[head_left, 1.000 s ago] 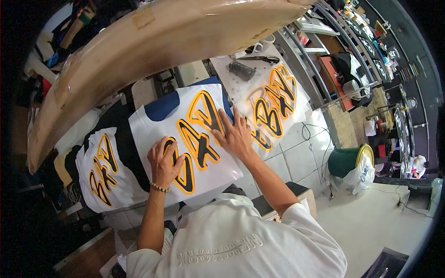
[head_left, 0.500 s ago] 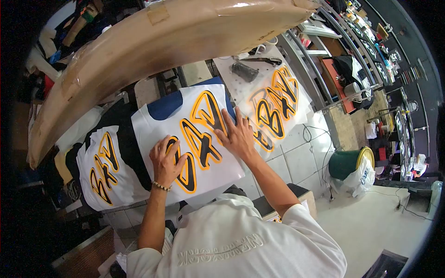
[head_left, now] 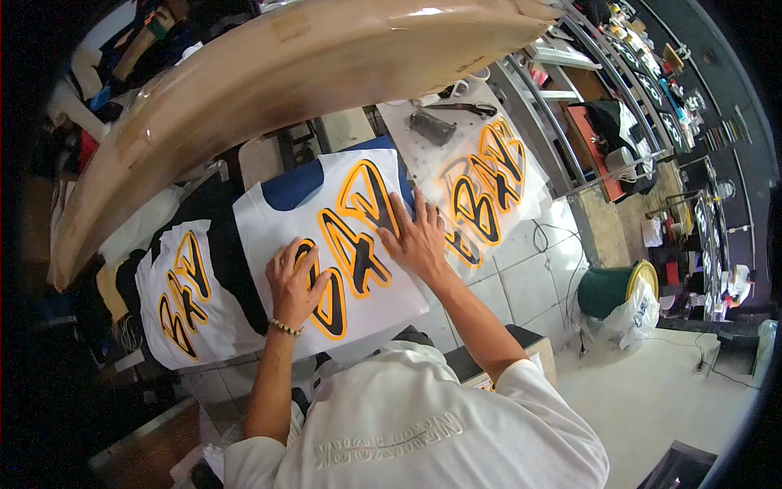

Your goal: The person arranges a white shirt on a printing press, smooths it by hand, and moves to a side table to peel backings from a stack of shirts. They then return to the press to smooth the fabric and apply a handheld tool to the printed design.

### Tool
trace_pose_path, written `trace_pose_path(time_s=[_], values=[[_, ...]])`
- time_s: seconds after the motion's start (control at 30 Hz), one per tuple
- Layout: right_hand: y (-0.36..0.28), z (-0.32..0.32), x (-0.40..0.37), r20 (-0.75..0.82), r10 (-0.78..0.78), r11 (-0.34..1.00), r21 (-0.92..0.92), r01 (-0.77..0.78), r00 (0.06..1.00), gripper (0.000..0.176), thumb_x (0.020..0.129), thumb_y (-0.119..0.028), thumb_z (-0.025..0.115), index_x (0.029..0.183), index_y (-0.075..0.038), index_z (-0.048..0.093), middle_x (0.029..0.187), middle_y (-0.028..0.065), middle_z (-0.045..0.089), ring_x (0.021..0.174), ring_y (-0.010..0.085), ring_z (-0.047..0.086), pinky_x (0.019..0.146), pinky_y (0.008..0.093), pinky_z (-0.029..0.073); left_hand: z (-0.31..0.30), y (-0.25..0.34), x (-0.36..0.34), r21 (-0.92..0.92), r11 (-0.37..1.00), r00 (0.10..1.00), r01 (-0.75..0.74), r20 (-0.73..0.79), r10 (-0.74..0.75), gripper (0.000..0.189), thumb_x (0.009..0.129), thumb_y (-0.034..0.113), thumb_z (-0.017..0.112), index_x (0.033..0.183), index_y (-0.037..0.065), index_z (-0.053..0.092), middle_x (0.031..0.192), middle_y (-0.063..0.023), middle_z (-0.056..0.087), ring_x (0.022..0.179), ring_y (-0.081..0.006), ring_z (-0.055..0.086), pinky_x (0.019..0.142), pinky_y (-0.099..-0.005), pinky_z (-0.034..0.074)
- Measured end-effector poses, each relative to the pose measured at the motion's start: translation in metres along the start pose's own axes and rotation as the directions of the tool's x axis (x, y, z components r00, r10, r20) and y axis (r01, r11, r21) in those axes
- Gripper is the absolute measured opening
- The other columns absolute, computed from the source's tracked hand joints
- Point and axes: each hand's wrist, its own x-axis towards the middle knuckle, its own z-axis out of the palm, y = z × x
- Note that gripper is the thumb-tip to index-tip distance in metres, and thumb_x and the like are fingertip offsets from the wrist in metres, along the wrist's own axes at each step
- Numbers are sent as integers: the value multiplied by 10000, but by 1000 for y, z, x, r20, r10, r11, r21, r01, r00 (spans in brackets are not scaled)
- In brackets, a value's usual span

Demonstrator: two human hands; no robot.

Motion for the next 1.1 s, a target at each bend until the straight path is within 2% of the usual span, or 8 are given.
trace_pose_path(time_s=[0.37,0.43,0.47,0.53,0.57,0.7,0.77,1.1], values=[[-7,-10,2,61,35,998,52,-38,998,708,922,-522,592,1522,-182,434,1507,319,372,1163,463,531,945,544,454,11,-2,-10,38,999,998,-9,-60,11,507,877,355,693,1319,113,634,1464,-171,487,1322,-407,421,1097,-571,286],[-8,-12,4,113,76,993,84,-85,991,701,925,-522,591,1521,-188,434,1507,325,369,1165,484,532,997,578,432,11,-2,-9,32,999,998,-12,-66,14,514,877,352,693,1326,111,627,1467,-170,487,1327,-409,416,1102,-578,282],[-3,-6,2,62,26,1000,-13,-25,998,697,929,-523,590,1523,-196,428,1517,329,354,1219,515,511,1058,610,390,14,-3,-10,21,1000,997,-3,-78,5,532,866,347,703,1336,112,620,1465,-172,488,1326,-408,421,1105,-581,286],[1,0,1,68,30,992,118,-38,997,703,927,-493,615,1535,-205,409,1525,333,343,1321,534,445,1107,622,344,19,-7,-9,-23,1000,995,-1,-99,-2,576,802,348,753,1316,120,628,1446,-159,502,1329,-393,428,1105,-575,310],[0,2,1,99,44,992,113,-55,994,697,933,-453,640,1532,-180,412,1541,315,322,1344,506,413,1086,541,402,17,-4,-11,-7,1000,993,5,-120,-6,561,790,347,761,1292,126,643,1432,-150,512,1328,-384,431,1105,-569,314],[-10,-11,5,152,30,995,93,-44,988,681,969,-462,570,1526,-107,407,1472,375,387,1316,534,440,1027,519,453,8,-3,-11,-33,999,993,12,-115,-15,546,832,384,723,1308,131,636,1461,-156,484,1344,-381,416,1115,-565,278],[-4,-1,4,102,-21,998,66,15,995,682,946,-471,603,1524,-160,418,1497,360,365,1188,549,539,905,544,521,11,-7,-13,-28,1000,992,0,-129,-4,540,839,388,713,1316,148,632,1476,-154,470,1347,-382,413,1113,-569,280],[-8,-4,5,95,-44,999,29,42,994,665,965,-453,562,1522,-121,416,1467,379,382,1163,552,547,918,534,511,7,-5,-15,-11,999,993,33,-117,-34,495,892,412,649,1311,149,635,1486,-142,468,1364,-362,405,1128,-557,270]])
